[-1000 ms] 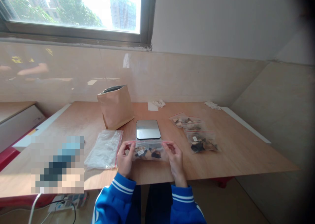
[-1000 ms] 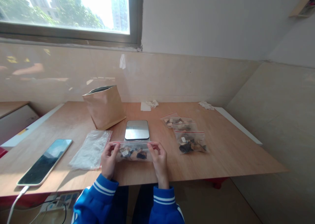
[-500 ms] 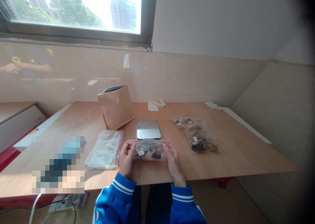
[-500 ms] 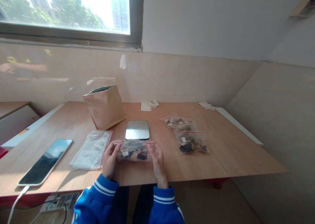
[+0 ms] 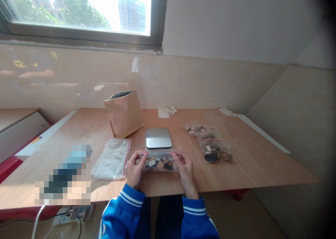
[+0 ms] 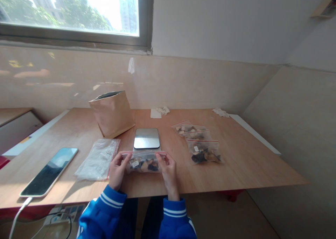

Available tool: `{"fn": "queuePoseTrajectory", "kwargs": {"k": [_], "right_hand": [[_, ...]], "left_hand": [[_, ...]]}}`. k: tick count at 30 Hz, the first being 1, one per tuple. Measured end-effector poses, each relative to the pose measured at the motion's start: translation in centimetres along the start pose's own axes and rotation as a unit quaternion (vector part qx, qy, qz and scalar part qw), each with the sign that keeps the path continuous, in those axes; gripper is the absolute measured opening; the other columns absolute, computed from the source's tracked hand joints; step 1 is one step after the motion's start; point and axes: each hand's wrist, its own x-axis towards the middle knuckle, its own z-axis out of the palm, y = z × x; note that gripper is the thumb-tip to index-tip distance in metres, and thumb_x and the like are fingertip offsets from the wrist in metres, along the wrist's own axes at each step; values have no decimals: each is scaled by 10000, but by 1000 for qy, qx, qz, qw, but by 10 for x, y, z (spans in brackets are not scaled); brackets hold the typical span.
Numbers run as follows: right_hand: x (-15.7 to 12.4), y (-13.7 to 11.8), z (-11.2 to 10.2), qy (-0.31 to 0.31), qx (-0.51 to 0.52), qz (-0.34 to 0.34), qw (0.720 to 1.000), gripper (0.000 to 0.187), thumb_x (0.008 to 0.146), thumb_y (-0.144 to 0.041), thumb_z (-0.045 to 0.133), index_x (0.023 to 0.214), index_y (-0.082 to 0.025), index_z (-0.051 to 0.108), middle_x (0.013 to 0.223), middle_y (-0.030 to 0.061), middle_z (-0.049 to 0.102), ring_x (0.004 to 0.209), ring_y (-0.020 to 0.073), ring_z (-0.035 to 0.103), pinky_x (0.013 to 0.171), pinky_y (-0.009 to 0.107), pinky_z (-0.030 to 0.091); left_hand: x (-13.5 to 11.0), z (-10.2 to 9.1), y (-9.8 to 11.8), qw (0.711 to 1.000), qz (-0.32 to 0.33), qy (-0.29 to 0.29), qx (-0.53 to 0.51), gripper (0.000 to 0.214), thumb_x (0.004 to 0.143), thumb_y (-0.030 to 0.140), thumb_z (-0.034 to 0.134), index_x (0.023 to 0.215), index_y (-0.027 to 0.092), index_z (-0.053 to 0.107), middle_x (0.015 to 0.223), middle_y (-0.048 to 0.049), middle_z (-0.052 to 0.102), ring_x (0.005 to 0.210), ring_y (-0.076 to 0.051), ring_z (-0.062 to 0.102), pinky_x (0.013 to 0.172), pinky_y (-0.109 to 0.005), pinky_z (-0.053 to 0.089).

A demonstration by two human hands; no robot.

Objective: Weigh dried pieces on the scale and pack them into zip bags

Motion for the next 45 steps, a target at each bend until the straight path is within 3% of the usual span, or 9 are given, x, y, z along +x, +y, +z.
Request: {"fn": "queuePoseTrajectory", "kwargs": {"k": [8, 16, 22, 27, 33, 40, 45], "right_hand": [[0, 2, 1, 25, 11, 20, 999, 315, 742, -453, 725, 865, -164, 722, 817, 58, 728, 811, 209, 666, 752, 320, 518], [-3, 1, -3, -96, 112, 58, 987, 299, 769, -417, 725, 985, -215, 680, 950, 35, 728, 848, 189, 677, 762, 298, 533], [-5, -7, -3, -131, 51, 27, 990, 250, 813, -420, 680, 947, -211, 706, 993, 43, 710, 916, 198, 660, 789, 290, 530], [-4, -5, 1, -85, -3, -8, 996, 234, 782, -413, 708, 858, -192, 705, 899, 37, 712, 877, 192, 655, 796, 289, 519], [-2, 3, 2, -29, 6, 3, 1000, 269, 754, -426, 731, 846, -176, 698, 820, 29, 706, 807, 185, 660, 736, 286, 527], [-3, 2, 3, -38, 17, -5, 999, 231, 750, -409, 733, 811, -188, 704, 807, 21, 690, 746, 166, 638, 647, 261, 519], [-2, 2, 4, -24, 1, -21, 1000, 212, 745, -393, 738, 786, -186, 718, 786, 23, 692, 752, 165, 633, 709, 277, 512]], "left_hand": [[-1, 0, -1, 1000, 5, 4, 18, 251, 775, 414, 689, 868, 182, 704, 787, -15, 664, 727, -144, 570, 700, -240, 458], [-1, 2, 5, 996, -5, -78, -36, 257, 785, 410, 681, 836, 160, 708, 923, -52, 683, 863, -177, 634, 765, -254, 498], [-2, 3, 4, 997, -7, -68, -39, 226, 777, 380, 699, 829, 162, 728, 917, -55, 700, 865, -179, 649, 765, -254, 513], [-3, 3, 7, 998, -7, -61, -30, 226, 774, 374, 706, 834, 159, 741, 923, -65, 711, 892, -192, 658, 794, -264, 520], [-3, 3, 8, 995, -4, -91, -33, 220, 787, 361, 697, 870, 163, 748, 974, -74, 712, 951, -202, 651, 850, -274, 510], [-3, 1, 6, 995, 1, -88, -43, 195, 785, 339, 701, 847, 158, 742, 965, -82, 715, 960, -210, 650, 865, -294, 507], [0, 0, 3, 995, -25, -79, -61, 195, 746, 330, 739, 829, 154, 749, 914, -74, 719, 905, -201, 654, 826, -282, 509]]}}
